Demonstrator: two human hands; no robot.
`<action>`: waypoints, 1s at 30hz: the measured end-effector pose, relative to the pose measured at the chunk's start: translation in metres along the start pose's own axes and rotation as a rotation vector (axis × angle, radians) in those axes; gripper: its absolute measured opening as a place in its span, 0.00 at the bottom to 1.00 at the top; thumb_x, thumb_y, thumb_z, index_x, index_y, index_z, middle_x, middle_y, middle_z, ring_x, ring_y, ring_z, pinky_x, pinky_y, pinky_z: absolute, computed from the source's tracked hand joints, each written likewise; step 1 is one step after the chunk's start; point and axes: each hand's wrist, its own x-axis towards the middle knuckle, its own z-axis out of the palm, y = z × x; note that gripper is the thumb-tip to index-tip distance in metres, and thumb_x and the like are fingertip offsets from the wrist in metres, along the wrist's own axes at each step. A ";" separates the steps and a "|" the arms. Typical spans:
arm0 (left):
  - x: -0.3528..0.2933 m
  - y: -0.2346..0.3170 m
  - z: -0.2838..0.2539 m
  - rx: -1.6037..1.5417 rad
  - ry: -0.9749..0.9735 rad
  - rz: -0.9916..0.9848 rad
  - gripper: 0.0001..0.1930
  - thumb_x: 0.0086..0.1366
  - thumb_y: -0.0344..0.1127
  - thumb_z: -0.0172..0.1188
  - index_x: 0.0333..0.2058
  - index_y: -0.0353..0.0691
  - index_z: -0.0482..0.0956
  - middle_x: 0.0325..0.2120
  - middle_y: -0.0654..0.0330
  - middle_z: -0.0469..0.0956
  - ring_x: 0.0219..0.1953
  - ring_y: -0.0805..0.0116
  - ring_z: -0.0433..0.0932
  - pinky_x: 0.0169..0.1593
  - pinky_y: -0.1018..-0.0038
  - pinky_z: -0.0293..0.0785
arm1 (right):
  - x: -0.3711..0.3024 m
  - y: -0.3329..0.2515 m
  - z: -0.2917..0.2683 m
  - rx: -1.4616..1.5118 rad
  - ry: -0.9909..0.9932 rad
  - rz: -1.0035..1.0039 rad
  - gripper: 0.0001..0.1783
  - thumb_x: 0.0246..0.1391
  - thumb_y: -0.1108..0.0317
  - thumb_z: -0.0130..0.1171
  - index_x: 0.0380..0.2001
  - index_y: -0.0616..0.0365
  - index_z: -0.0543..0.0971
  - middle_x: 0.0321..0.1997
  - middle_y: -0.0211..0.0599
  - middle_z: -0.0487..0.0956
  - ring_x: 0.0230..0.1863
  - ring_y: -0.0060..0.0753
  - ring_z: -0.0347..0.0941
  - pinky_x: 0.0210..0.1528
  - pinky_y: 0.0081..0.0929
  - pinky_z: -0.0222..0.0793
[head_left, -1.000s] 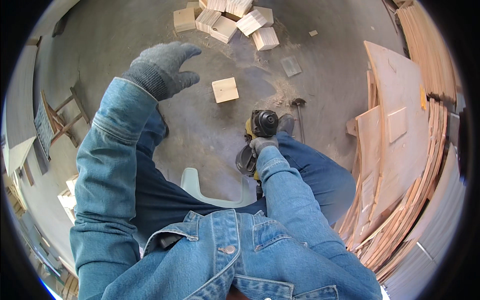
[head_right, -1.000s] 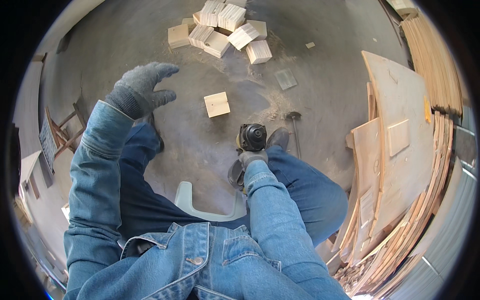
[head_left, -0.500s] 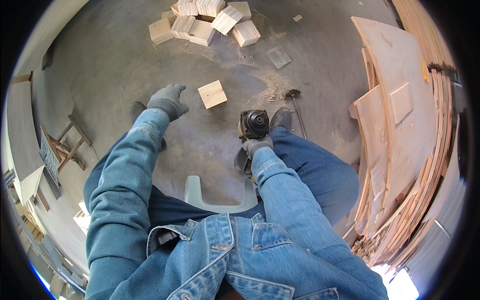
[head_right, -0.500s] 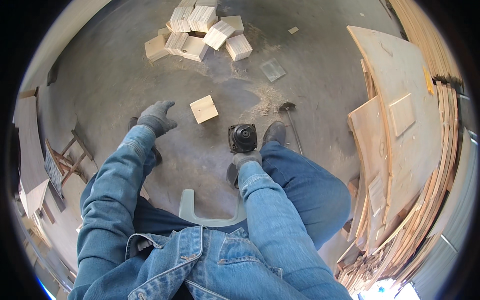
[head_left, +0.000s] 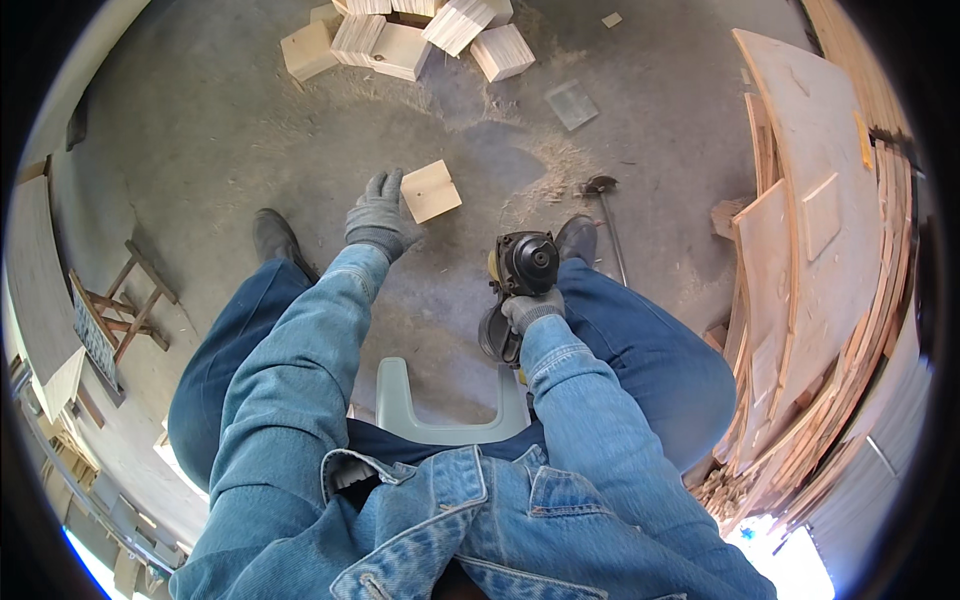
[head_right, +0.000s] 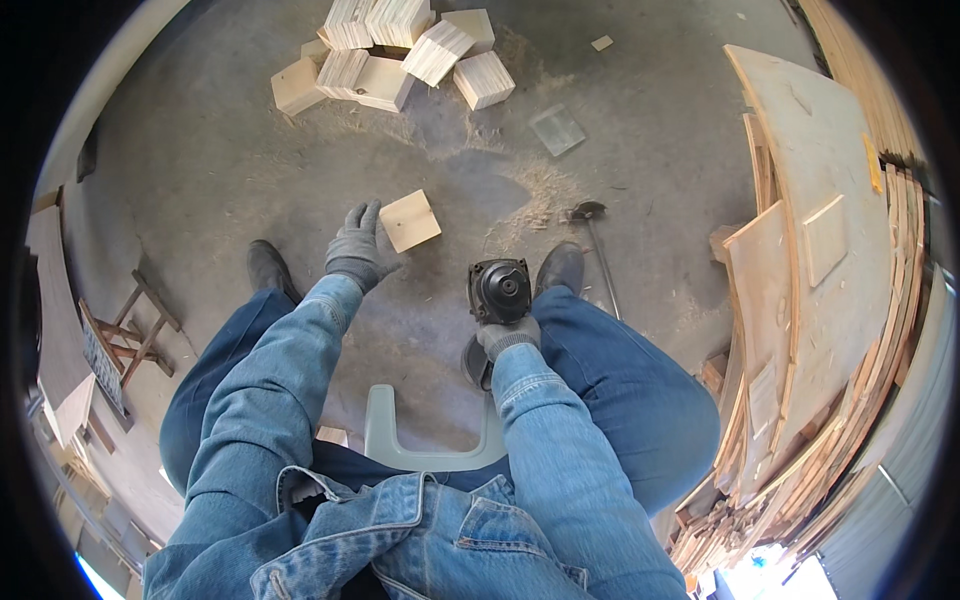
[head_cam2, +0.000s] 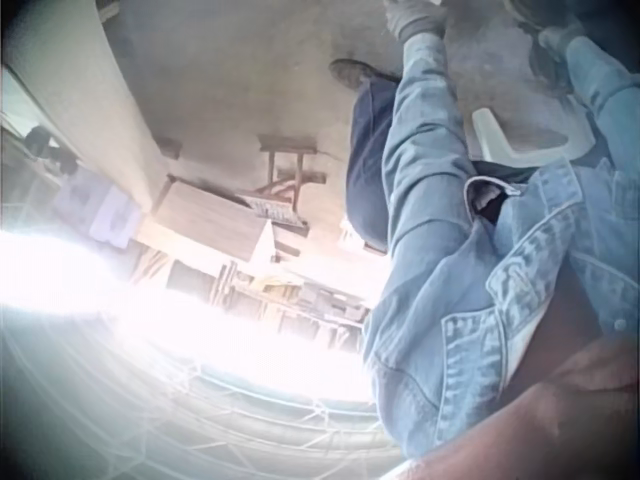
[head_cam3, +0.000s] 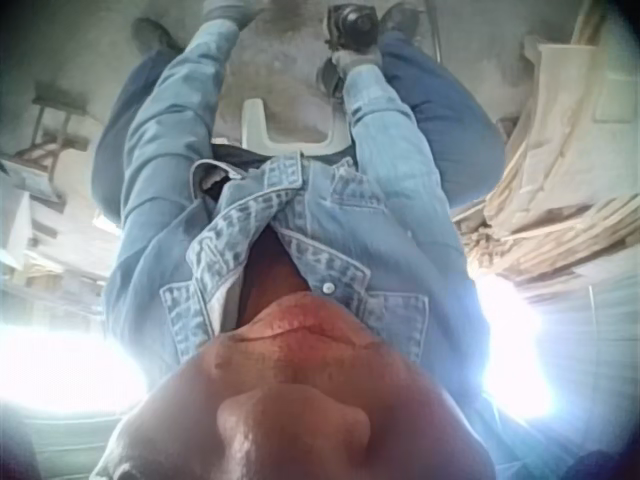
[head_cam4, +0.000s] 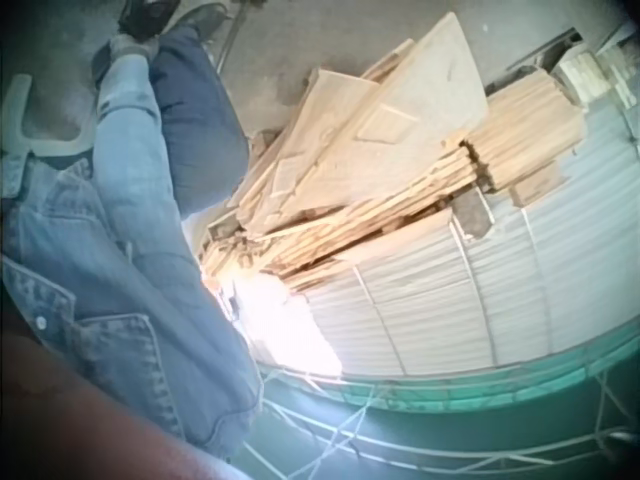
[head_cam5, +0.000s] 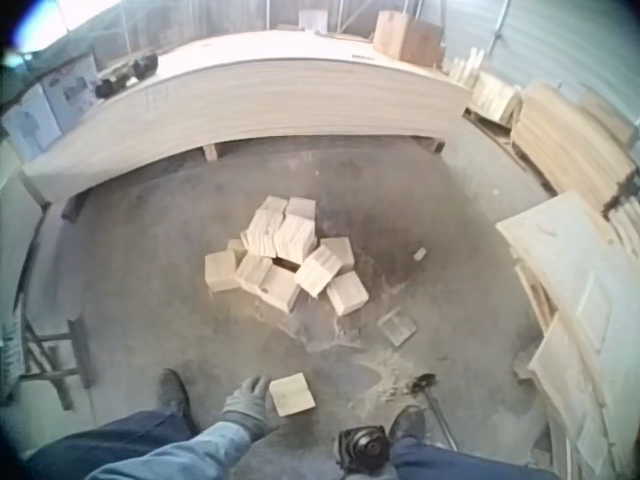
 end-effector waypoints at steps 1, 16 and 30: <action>0.004 0.000 0.007 0.007 0.012 0.016 0.56 0.43 0.51 0.75 0.72 0.53 0.56 0.70 0.51 0.59 0.68 0.49 0.66 0.68 0.58 0.67 | -0.005 -0.003 -0.001 0.010 0.019 0.019 0.07 0.48 0.74 0.63 0.33 0.58 0.81 0.21 0.37 0.81 0.17 0.31 0.77 0.20 0.31 0.71; 0.041 0.007 0.028 -0.074 -0.055 -0.017 0.55 0.43 0.44 0.74 0.70 0.43 0.57 0.67 0.46 0.63 0.63 0.47 0.71 0.65 0.60 0.71 | -0.024 -0.012 -0.004 0.011 0.152 -0.116 0.17 0.48 0.69 0.61 0.44 0.56 0.82 0.32 0.33 0.86 0.29 0.30 0.83 0.33 0.28 0.78; 0.009 -0.089 -0.111 -1.469 -0.233 -0.083 0.33 0.52 0.36 0.72 0.58 0.36 0.77 0.39 0.62 0.81 0.37 0.72 0.79 0.41 0.74 0.80 | 0.009 -0.002 -0.006 -0.142 -0.037 -0.059 0.09 0.54 0.67 0.56 0.37 0.52 0.81 0.33 0.34 0.81 0.31 0.34 0.77 0.35 0.32 0.73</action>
